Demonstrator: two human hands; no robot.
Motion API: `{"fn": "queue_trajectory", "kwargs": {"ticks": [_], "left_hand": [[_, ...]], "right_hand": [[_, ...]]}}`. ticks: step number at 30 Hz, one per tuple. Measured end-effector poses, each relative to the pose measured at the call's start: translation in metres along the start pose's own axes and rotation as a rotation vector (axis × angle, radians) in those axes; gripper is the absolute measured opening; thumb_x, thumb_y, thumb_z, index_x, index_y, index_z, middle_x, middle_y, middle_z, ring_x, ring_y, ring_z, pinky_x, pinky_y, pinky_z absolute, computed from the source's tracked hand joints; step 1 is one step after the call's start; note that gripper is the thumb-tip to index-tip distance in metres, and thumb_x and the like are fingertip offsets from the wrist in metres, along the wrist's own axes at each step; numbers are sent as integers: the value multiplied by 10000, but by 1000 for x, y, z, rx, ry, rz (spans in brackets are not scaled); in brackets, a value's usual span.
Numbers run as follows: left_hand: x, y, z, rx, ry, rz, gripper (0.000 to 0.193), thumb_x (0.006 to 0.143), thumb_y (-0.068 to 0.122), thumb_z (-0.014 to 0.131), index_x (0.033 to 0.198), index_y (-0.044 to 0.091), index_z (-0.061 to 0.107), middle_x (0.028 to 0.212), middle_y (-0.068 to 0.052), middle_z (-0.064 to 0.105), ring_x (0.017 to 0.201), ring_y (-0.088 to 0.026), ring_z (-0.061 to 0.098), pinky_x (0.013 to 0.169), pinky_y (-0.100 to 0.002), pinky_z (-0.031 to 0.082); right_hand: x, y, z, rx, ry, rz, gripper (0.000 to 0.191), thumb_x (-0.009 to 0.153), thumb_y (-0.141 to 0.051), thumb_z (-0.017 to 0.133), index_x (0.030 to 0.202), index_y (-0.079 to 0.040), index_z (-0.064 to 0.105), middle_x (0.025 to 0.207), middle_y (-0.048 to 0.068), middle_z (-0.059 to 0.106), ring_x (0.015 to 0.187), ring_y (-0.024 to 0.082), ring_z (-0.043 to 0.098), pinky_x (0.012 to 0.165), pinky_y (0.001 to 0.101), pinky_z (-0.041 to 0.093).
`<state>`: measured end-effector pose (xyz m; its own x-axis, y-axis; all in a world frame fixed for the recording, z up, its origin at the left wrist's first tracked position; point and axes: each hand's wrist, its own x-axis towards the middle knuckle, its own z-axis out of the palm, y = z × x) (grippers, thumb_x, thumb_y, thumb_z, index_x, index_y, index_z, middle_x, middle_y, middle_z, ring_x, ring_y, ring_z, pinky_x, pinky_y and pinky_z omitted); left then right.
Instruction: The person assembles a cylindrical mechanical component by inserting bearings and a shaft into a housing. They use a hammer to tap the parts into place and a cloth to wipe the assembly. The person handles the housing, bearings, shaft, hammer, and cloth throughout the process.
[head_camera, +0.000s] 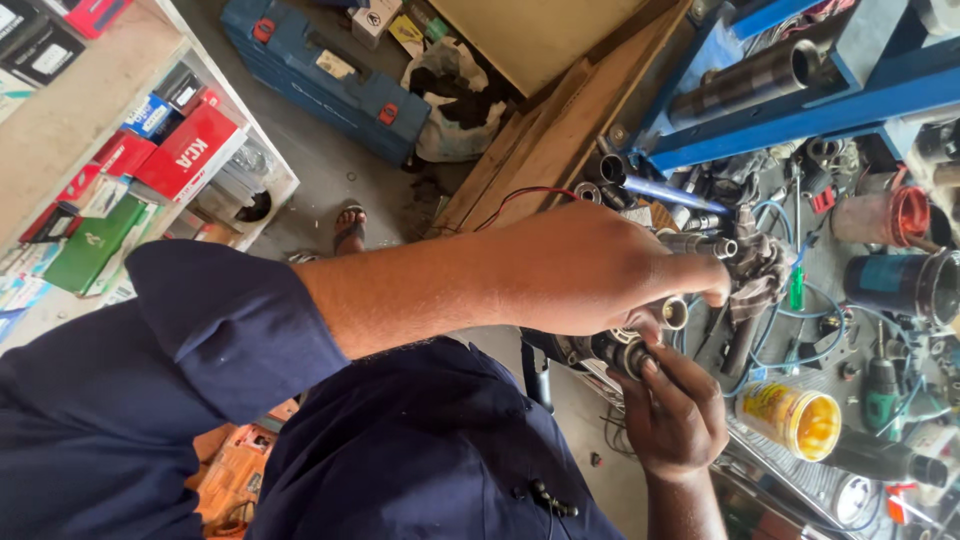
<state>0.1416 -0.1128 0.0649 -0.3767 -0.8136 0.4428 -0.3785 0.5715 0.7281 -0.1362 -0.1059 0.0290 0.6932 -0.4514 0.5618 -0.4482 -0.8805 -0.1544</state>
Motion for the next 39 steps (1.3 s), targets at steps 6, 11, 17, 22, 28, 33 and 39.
{"fn": "queue_trajectory", "kwargs": {"ticks": [6,11,17,22,28,33,39], "left_hand": [[-4,-11,9,-216,150,152,384,932,95,734,1286,141,595,1190,-39,763,905,-166,786,748,-308,624],[-2,-11,7,-360,213,163,354,972,110,737,1295,132,593,1278,-62,731,1091,-198,770,881,-315,611],[5,13,-6,-192,90,-3,339,934,167,776,1236,128,627,1122,-44,766,963,-176,770,765,-325,630],[20,32,-9,113,14,125,385,884,127,762,1250,109,642,1101,-68,753,1014,-256,744,806,-379,604],[40,49,-7,284,-131,234,330,878,100,699,1207,79,693,1111,-87,757,998,-247,746,779,-358,605],[44,52,-10,255,-175,175,364,824,71,726,1187,78,715,1098,-80,754,980,-247,747,787,-366,608],[37,37,-10,-53,-95,-54,313,890,127,779,1189,96,689,1114,-62,760,993,-206,766,820,-325,626]], "right_hand": [[-2,-3,3,-50,6,-25,373,848,-54,898,1106,-71,629,1151,137,700,1005,260,703,839,328,591],[0,-6,6,54,65,7,342,829,-56,887,1066,-74,642,1137,141,698,1000,253,716,833,326,618],[3,0,4,169,89,16,319,822,17,860,1058,-69,664,1155,136,688,1022,281,738,842,362,634],[5,11,-7,241,54,-32,337,810,32,863,1089,-47,691,1152,146,689,996,275,740,822,367,631],[6,17,-16,310,42,-44,292,845,37,818,1110,-32,717,1149,116,686,982,261,730,789,379,618],[9,18,-23,329,2,-57,321,825,37,766,1138,-25,731,1175,129,689,1005,275,741,776,375,617],[13,17,-26,324,-11,-48,331,841,33,766,1158,-50,722,1258,136,684,1099,285,743,842,369,634]]}}
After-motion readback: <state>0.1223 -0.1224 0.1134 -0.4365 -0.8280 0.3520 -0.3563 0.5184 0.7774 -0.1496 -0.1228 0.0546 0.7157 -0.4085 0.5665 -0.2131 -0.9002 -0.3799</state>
